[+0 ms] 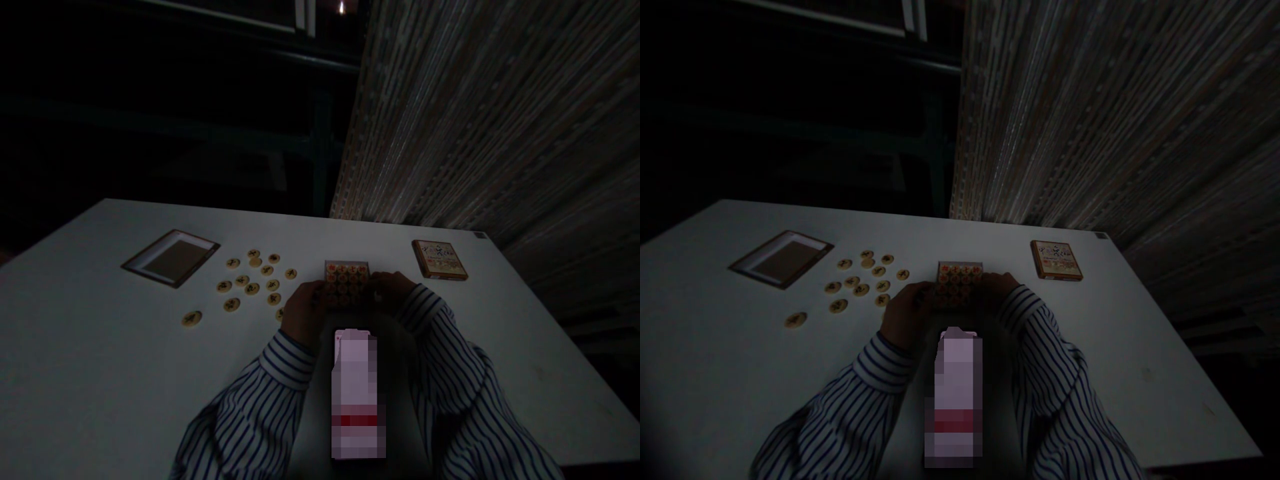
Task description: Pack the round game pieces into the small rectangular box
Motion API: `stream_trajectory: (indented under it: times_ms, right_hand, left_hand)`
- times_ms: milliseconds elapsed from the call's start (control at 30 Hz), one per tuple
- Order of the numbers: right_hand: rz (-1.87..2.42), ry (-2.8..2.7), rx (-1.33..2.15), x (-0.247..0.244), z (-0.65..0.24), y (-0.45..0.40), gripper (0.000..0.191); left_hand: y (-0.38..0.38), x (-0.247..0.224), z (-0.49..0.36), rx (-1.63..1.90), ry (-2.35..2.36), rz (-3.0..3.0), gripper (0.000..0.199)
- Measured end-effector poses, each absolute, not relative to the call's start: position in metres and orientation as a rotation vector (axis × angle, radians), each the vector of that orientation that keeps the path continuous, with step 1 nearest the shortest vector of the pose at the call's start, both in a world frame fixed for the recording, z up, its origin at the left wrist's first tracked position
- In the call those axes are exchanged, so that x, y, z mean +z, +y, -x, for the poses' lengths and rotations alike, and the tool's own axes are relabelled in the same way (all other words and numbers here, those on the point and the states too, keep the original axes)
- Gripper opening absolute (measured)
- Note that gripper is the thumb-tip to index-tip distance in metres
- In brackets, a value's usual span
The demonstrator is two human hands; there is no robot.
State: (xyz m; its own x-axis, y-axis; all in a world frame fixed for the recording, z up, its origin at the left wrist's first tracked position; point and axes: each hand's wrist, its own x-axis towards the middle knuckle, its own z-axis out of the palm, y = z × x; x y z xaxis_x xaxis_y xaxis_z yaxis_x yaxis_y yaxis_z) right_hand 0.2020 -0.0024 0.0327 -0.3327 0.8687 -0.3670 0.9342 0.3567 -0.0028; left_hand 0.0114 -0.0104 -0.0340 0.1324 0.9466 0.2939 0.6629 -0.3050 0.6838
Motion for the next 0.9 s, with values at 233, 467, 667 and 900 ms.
stream_trajectory:
  times_ms: [233, 467, 667, 900]
  right_hand:
    - [-1.621, 2.331, -0.294, 0.032, -0.204, -0.004, 0.028]
    - [-1.703, 2.437, -0.225, 0.034, -0.222, -0.008, 0.025]
    - [-1.735, 2.371, -0.207, 0.037, -0.222, -0.007, 0.022]
    - [-1.729, 2.343, -0.205, 0.039, -0.218, -0.007, 0.023]
  left_hand:
    - [-0.011, -0.034, -0.011, 1.013, 1.559, -2.025, 0.025]
    - [-0.011, -0.033, -0.011, 1.008, 1.554, -2.040, 0.026]
    - [-0.011, -0.034, -0.011, 0.995, 1.538, -2.029, 0.027]
    - [-0.013, -0.033, -0.012, 1.005, 1.534, -2.074, 0.026]
